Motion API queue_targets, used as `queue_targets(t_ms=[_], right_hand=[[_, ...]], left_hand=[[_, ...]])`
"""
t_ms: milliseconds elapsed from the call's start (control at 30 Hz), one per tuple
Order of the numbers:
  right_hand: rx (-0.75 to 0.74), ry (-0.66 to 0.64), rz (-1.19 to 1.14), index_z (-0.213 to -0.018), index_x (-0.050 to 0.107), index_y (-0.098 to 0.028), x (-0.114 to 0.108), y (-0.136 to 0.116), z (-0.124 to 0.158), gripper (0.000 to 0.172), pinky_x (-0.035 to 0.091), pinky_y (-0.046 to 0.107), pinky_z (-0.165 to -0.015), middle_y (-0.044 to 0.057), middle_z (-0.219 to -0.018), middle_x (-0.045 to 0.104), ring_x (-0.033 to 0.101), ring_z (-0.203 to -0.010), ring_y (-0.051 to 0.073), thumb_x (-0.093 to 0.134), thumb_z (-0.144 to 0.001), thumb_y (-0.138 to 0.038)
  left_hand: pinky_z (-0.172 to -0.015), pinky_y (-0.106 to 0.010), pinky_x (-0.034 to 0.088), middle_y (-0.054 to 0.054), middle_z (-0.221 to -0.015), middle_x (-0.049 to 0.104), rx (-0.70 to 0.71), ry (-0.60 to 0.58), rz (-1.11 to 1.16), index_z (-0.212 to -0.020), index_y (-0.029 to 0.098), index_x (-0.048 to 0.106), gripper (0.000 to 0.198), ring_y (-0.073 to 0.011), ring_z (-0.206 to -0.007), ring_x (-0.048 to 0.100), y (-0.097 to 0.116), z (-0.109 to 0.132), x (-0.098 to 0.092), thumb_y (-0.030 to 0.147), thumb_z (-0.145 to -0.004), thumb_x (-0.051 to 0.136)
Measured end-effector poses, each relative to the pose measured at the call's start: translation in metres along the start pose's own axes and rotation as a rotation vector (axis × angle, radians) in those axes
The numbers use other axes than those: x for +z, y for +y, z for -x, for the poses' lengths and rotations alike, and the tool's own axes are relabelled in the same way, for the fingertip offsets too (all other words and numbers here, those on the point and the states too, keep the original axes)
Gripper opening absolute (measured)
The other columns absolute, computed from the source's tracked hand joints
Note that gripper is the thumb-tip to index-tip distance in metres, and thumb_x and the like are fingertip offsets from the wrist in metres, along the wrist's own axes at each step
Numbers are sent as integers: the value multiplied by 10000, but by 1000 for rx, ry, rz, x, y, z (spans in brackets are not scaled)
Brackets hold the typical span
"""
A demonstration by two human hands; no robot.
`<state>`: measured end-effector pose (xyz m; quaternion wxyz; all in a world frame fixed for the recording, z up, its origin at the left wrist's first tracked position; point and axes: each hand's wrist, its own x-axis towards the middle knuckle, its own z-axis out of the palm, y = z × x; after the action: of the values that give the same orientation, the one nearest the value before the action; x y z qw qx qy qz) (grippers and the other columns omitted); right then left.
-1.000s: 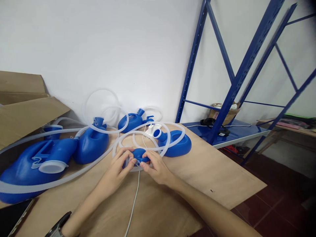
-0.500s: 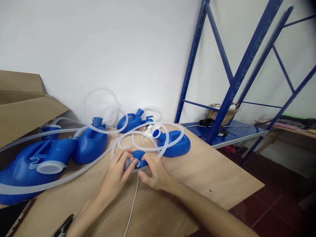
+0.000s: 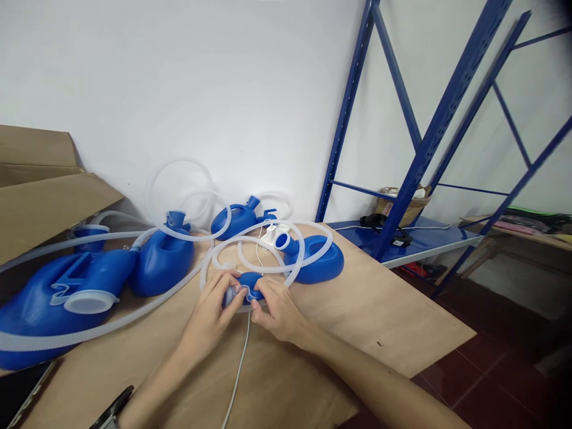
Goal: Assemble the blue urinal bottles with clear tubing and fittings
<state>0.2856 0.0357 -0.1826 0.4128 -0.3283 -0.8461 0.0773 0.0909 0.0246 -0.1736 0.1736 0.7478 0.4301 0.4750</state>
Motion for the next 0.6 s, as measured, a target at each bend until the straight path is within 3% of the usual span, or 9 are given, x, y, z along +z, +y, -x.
queue_targets(t_ms=[267, 500, 600], right_hand=[[29, 4, -36, -809, 397, -229, 4, -3, 2, 163, 376, 312, -672, 8, -751, 509, 468, -690, 175, 450, -945, -300], [37, -9, 21, -784, 421, -226, 6, -2, 5, 188, 391, 331, -685, 26, -756, 554, 497, -706, 188, 439, -962, -283], [42, 2, 24, -784, 421, -223, 5, -4, 4, 210, 388, 328, -696, 22, -749, 547, 506, -729, 192, 450, -974, -307]], left_hand=[[-929, -419, 485, -58, -1009, 666, -86, 145, -21, -824, 237, 539, 250, -257, -1022, 628, 4, 4, 14, 445, -963, 550], [-923, -447, 494, -69, -1003, 683, -109, 194, -26, -817, 238, 548, 269, -274, -1014, 637, 8, 5, 21, 461, -967, 533], [-971, -454, 495, -71, -1035, 679, -98, 150, -9, -844, 236, 560, 268, -268, -1055, 639, 5, 3, 16, 466, -976, 532]])
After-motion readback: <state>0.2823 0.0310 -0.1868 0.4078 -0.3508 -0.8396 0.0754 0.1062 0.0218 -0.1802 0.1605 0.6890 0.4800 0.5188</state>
